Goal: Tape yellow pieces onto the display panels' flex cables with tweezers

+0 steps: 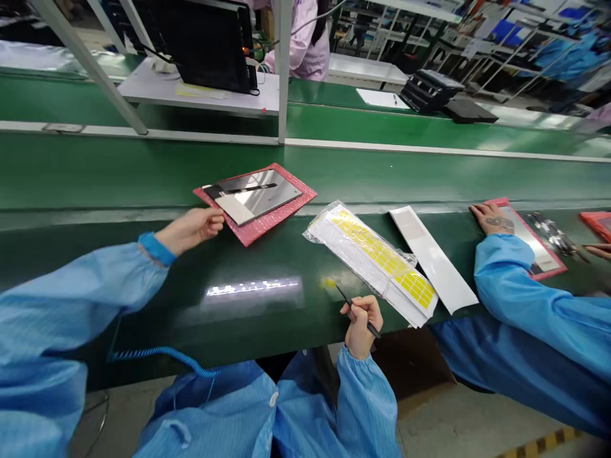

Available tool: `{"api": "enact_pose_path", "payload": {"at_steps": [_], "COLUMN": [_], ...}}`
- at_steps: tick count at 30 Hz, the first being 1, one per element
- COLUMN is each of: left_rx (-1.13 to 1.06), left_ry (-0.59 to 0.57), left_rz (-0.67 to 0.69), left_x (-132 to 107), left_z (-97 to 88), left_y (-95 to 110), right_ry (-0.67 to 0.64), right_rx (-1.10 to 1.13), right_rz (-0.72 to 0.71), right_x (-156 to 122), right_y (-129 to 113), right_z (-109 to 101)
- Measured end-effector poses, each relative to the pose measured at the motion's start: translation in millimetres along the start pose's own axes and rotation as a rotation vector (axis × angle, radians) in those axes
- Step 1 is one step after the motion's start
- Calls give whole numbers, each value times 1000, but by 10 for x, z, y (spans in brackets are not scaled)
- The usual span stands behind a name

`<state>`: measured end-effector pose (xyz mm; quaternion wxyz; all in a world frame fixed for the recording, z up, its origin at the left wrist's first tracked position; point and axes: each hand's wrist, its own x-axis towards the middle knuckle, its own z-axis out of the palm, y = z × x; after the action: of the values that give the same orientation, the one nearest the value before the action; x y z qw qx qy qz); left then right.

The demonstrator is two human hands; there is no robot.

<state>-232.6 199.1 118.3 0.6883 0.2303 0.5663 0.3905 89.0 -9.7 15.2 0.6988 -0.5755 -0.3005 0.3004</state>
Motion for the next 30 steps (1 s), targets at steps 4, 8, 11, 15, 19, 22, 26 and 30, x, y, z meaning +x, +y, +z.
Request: {"api": "enact_pose_path", "payload": {"at_steps": [4,8,11,15,19,22,26,30], "left_rx": [-68,-177,-235,-229,318,755,989,1065], "left_ry": [-52,-159,-203,-300,-66,189,226,222], "left_rz": [-165,-275,-290,-257,369,812,916,910], "left_x": [-659,-986,-1086,-1265,-1399,-1338,-1202,-1177], "left_z": [-38,182,325,309,91,-76,-172,-167], "left_y": [-613,-1151,-1432,-1684,-1840,-1912,-1963,-1975], "right_ry": [31,-17,-92,-257,-428,-518,-599,-625], "right_rx": [28,50,58,42,-19,-82,-133,-170], "right_rz": [55,50,49,92,176,191,173,150], "right_x": [-1,-88,-208,-341,-392,-404,-425,-448], "right_y": [-133,-337,-440,-399,-258,-194,-156,-107], "right_z": [108,314,491,708,946,1146,1341,1391]}}
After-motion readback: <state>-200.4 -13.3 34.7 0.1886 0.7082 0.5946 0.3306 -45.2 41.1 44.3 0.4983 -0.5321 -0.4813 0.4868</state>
